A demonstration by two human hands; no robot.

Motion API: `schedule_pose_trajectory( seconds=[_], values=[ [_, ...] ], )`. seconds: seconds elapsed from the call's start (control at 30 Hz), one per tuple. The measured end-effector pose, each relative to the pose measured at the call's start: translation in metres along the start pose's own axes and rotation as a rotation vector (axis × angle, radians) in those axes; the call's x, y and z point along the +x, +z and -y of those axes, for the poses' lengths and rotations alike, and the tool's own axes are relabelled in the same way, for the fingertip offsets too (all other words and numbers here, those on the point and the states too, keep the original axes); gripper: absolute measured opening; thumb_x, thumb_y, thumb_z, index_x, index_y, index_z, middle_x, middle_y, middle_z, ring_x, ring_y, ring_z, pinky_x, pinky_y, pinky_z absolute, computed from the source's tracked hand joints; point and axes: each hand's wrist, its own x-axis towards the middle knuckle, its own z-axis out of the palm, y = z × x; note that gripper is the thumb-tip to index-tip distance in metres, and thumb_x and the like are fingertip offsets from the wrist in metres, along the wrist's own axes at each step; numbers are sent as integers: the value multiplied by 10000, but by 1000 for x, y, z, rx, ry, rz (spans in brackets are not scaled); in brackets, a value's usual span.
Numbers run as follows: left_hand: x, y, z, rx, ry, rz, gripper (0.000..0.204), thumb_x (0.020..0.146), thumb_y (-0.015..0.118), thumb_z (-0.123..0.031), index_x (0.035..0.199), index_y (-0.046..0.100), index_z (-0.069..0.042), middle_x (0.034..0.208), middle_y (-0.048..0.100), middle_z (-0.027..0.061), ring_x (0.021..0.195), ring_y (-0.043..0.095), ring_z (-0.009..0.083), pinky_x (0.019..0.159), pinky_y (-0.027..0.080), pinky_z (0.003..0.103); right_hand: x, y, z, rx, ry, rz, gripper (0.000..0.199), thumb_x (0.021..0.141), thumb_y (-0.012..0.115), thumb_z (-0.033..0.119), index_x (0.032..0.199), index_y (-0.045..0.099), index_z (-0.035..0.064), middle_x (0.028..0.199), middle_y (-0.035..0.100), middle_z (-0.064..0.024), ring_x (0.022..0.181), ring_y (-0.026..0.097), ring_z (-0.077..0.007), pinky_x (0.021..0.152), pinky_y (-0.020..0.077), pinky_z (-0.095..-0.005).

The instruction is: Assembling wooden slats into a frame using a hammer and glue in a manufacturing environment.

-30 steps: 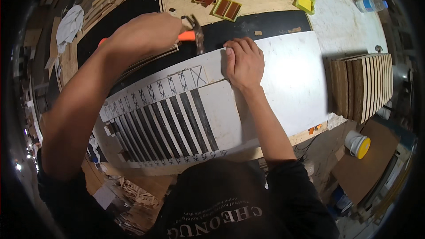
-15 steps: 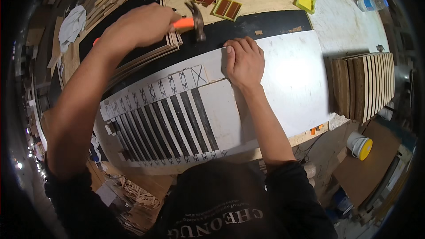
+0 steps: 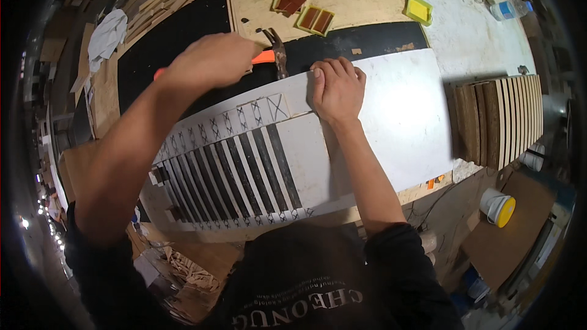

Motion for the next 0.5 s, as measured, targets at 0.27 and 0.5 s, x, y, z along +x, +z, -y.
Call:
schedule_pose_trajectory(
  seconds=[0.27, 0.5],
  values=[
    [11, -11, 8, -16, -75, -34, 305, 876, 501, -222, 1149, 578, -107, 910, 631, 189, 860, 615, 323, 717, 482, 424, 4, 0, 1, 22, -2, -27, 174, 846, 476, 215, 849, 621, 119, 906, 605, -11, 1016, 510, -217, 875, 344, -406],
    [4, -4, 13, -9, -26, 73, 307, 875, 508, -199, 1163, 570, -111, 892, 638, 163, 866, 609, 331, 750, 465, 420, 20, -13, -14, 22, -66, 240, 176, 775, 571, 270, 838, 603, 109, 825, 561, -38, 887, 515, -250, 874, 349, -416]
  ],
)
